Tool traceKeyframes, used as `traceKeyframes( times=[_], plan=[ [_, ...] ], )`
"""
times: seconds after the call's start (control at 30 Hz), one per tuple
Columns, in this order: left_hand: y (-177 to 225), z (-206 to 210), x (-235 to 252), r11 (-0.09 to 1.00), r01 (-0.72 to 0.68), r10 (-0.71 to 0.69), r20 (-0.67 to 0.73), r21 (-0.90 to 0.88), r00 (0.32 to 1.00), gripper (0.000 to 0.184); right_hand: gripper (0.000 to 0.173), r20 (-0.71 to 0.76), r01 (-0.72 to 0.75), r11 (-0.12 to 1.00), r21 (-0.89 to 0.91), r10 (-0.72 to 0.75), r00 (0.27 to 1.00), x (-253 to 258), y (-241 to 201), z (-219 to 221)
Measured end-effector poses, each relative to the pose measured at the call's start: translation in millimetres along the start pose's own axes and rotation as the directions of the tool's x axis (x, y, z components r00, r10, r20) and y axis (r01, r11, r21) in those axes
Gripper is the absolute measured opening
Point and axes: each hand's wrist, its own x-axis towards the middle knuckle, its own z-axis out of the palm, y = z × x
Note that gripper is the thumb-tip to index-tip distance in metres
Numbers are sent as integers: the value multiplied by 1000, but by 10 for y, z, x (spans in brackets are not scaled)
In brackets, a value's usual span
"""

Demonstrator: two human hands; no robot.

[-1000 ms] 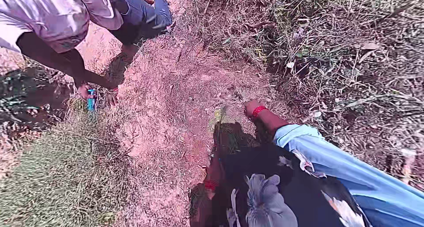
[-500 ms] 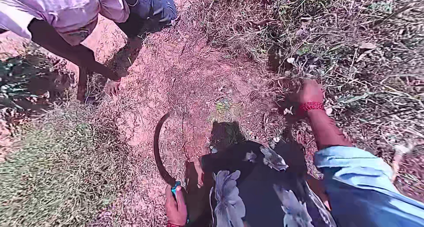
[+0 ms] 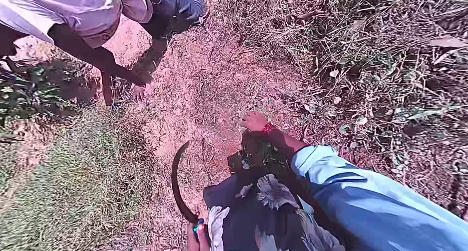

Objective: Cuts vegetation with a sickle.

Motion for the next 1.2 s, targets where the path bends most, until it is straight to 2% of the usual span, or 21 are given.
traceKeyframes(
  times=[0.07, 0.1, 0.17, 0.2, 0.27, 0.33, 0.37, 0.43, 0.5, 0.53, 0.57, 0.6, 0.67, 0.73, 0.83, 0.93, 0.97, 1.03, 1.1, 1.13, 1.2],
  plan=[
    [-245, -23, -56, 1000, -18, 18, 21, -10, 1000, 48, 51, 173, -88, 994, 59, 77, 982, 21, -84, 315],
    [-335, -36, -74, 1000, -26, 26, 21, 1, 999, 47, 46, 171, -126, 990, 70, 112, 979, -28, -41, 425],
    [-131, -117, -94, 999, 32, -33, 65, 7, 997, 44, 36, 78, -158, 980, 118, 150, 986, -220, 153, 513],
    [-38, -143, -106, 998, 56, -57, 70, 18, 996, 42, 37, 55, -189, 969, 158, 182, 982, -342, 294, 523],
    [138, -159, -123, 995, 96, -97, 67, 14, 993, 43, 37, 91, -278, 956, 94, 269, 959, -606, 530, 424],
    [110, -123, -130, 997, 76, -76, 36, 6, 996, 44, 40, 100, -410, 906, 103, 400, 911, -824, 735, 310],
    [48, -98, -125, 998, 68, -68, 23, 4, 997, 45, 43, 49, -420, 894, 158, 418, 907, -902, 781, 269],
    [-79, -53, -102, 998, 57, -57, 27, 6, 998, 46, 47, -141, -318, 922, 220, 352, 925, -983, 650, 215],
    [-428, 46, -70, 999, -43, 43, 8, 33, 999, 49, 36, -388, -80, 988, 136, 127, 913, -896, 413, 295],
    [-570, 86, -44, 996, -80, 79, 8, 38, 997, 49, 27, -487, 55, 998, 43, -28, 873, -751, 309, 367],
    [-651, 106, -27, 996, -82, 81, 24, 35, 996, 48, 22, -483, 138, 990, -25, -133, 865, -561, 199, 412],
    [-673, 111, -25, 998, -64, 62, 48, 28, 997, 47, 26, -366, 144, 989, -13, -139, 920, -383, 67, 410],
    [-754, 98, -54, 999, -30, 26, 75, 44, 997, 48, 41, -79, -30, 999, 29, 32, 996, -81, -160, 403],
    [-1018, 116, -111, 994, -50, 43, 71, 101, 997, 51, 54, 53, -237, 971, 25, 235, 971, 107, -153, 508],
    [-1186, 99, -172, 990, -50, 43, 60, 134, 997, 49, 58, 113, -331, 942, 47, 324, 939, 99, -93, 536],
    [-689, -2, -209, 980, 199, -201, 160, 28, 966, 44, 50, 155, -403, 912, 80, 388, 908, 17, -118, 411],
    [-512, -33, -229, 976, 220, -217, 153, -4, 964, 44, 47, 191, -439, 893, 97, 416, 889, -6, -129, 376],
    [-170, -117, -289, 981, 188, -181, 128, -49, 975, 45, 45, 231, -432, 896, 105, 401, 887, -121, -151, 404],
    [-36, -153, -292, 978, 186, -173, 130, -92, 976, 47, 42, 201, -409, 904, 124, 380, 903, -298, -103, 510],
    [-55, -156, -289, 978, 183, -168, 140, -102, 976, 47, 42, 183, -426, 894, 138, 400, 898, -417, -42, 552],
    [-415, -107, -315, 988, 106, -96, 88, -114, 992, 46, 43, 164, -539, 837, 97, 521, 838, -664, 126, 530]
  ],
)
